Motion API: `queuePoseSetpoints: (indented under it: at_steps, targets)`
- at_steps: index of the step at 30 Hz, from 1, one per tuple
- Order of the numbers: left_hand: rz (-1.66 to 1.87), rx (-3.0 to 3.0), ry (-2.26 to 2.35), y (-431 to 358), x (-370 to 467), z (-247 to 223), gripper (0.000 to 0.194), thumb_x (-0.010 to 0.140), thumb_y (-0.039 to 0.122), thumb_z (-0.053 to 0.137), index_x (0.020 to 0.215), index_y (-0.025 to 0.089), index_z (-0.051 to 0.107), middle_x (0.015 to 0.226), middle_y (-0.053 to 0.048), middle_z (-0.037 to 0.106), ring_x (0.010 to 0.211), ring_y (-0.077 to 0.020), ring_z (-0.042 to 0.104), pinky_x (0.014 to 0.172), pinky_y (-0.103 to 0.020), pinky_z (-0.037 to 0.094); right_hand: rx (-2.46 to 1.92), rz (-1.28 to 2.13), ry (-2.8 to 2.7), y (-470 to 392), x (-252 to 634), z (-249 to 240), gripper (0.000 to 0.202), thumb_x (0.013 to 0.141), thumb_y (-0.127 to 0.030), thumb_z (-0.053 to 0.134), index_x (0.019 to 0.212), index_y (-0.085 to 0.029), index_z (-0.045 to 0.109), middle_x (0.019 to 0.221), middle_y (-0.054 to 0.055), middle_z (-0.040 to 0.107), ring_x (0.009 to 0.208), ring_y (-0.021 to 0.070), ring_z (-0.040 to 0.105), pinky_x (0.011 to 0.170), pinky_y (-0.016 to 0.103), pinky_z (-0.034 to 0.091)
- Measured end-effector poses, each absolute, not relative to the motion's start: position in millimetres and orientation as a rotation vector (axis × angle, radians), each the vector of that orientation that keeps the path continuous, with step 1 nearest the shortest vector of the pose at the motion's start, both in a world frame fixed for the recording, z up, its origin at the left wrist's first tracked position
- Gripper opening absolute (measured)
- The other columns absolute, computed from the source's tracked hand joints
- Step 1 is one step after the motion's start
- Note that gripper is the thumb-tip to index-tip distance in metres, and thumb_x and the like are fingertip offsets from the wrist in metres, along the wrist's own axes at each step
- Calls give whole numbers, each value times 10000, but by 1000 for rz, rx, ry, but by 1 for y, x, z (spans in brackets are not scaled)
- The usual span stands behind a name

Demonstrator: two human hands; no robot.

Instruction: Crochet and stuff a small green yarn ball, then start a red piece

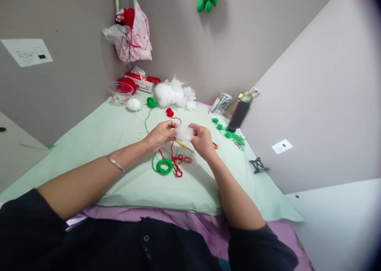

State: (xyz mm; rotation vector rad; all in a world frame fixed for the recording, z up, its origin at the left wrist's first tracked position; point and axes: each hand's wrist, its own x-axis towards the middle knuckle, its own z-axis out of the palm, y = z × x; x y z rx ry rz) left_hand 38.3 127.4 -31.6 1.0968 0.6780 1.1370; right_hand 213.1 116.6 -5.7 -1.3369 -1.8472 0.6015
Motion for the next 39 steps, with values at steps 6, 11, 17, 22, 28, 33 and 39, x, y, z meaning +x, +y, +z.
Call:
queuePoseSetpoints:
  at_steps: [6, 11, 17, 22, 28, 33, 39]
  targets:
    - [1254, 1232, 748, 125, 39, -33, 309, 653, 155, 765, 885, 185, 564, 912, 25, 585, 708, -99, 563, 634, -235, 464, -1375, 421, -1927, 103, 204, -2, 125, 700, -152, 514, 773, -218, 592, 621, -15, 531, 607, 162, 448, 637, 291, 287]
    - [1382, 1322, 758, 120, 42, -37, 257, 704, 130, 690, 886, 210, 527, 943, 17, 578, 770, -119, 552, 648, -237, 447, -1303, 482, -1994, 92, 193, 0, 146, 884, -317, 493, 779, -232, 550, 571, -52, 433, 544, 137, 382, 602, 274, 295]
    - [1374, 1333, 765, 118, 43, -33, 193, 796, 217, 654, 946, 209, 533, 1049, -28, 640, 768, -136, 609, 670, -272, 488, -1325, 555, -1937, 102, 200, -2, 160, 852, -356, 554, 767, -222, 532, 550, -82, 364, 521, 109, 319, 540, 251, 269]
    - [1312, 1350, 763, 114, 40, -26, 169, 815, 243, 665, 957, 187, 594, 1060, -43, 673, 832, -156, 638, 749, -287, 508, -1414, 439, -1863, 105, 201, -3, 142, 790, -294, 605, 682, -220, 550, 570, -55, 461, 560, 123, 375, 593, 273, 281]
    - [1268, 1357, 757, 119, 38, -28, 253, 751, 256, 740, 944, 178, 596, 1038, -50, 670, 822, -165, 644, 753, -300, 509, -1412, 429, -1850, 103, 202, 0, 138, 805, -267, 573, 681, -230, 524, 575, -45, 470, 578, 141, 391, 622, 289, 290]
    - [1361, 1345, 793, 127, 39, -35, 220, 704, 129, 678, 834, 202, 517, 905, 5, 614, 866, -160, 618, 853, -312, 489, -1290, 637, -1955, 96, 198, 3, 129, 876, -302, 513, 788, -224, 566, 578, -62, 437, 561, 134, 396, 588, 276, 318]
    - [1473, 1317, 866, 126, 43, -37, 170, 749, 116, 627, 863, 206, 537, 937, -9, 615, 975, -179, 593, 934, -319, 456, -1239, 695, -1932, 92, 190, 0, 155, 895, -314, 542, 787, -214, 592, 573, -61, 438, 552, 127, 385, 567, 277, 317]
